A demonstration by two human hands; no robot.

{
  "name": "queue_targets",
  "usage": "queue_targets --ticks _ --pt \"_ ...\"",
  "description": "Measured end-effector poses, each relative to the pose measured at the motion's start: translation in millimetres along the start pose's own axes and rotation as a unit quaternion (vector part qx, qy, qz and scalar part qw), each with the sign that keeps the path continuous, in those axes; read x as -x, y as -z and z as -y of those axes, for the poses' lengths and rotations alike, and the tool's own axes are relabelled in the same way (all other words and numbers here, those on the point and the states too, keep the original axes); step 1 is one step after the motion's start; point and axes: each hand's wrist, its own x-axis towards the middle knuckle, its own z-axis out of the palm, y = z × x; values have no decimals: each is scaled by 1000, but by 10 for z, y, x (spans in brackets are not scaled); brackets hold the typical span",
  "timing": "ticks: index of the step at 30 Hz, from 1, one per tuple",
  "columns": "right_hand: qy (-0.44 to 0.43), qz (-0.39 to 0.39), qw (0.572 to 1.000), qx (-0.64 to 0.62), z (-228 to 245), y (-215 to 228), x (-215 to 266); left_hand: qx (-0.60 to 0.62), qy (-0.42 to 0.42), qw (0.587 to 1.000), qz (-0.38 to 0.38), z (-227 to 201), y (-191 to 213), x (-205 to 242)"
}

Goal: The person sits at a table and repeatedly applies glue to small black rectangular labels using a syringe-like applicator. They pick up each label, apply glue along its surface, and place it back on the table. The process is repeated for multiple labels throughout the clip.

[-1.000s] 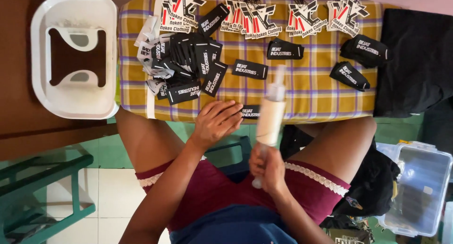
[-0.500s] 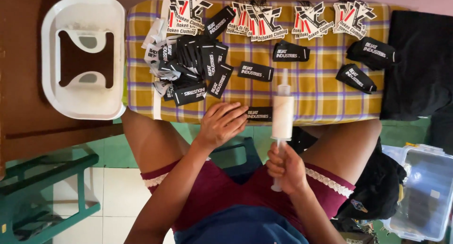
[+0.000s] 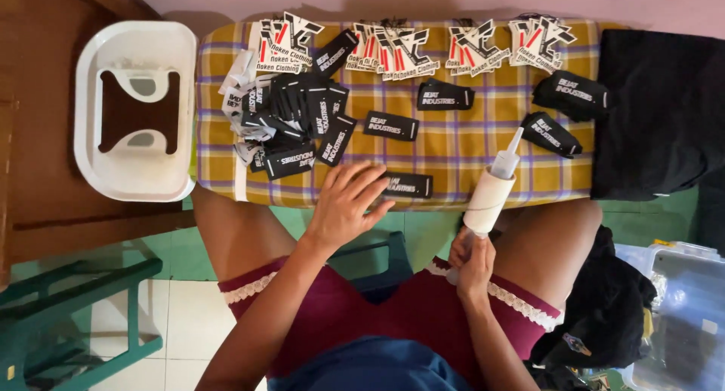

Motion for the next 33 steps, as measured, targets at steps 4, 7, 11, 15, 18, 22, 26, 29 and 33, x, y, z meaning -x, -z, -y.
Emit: queue_targets --ticks 4,7,11,15,18,22,26,29,33 --pt "29 -11 1000 -1 -17 -53 -51 -19 31 998 51 -104 -13 -265" --pt "35 -8 999 -8 116 -144 -40 -39 49 995 74 70 -84 -475" --pt "29 -8 999 -23 184 -172 -22 -96 24 984 150 378 -48 -791" --pt "38 -6 998 -46 204 -176 -47 -94 39 962 253 521 -91 -903" --pt "34 -1 998 -59 171 -161 -44 -76 50 954 285 534 -74 -938" --pt "31 3 999 -41 250 -196 -35 -41 40 969 241 515 -37 -924" --pt "30 4 998 -55 240 -196 -31 -19 39 986 159 458 -28 -839" --pt "29 3 998 -55 211 -177 -32 100 54 988 103 390 1 -735" --pt "31 3 998 -60 125 -126 -50 350 151 917 119 47 201 -678"
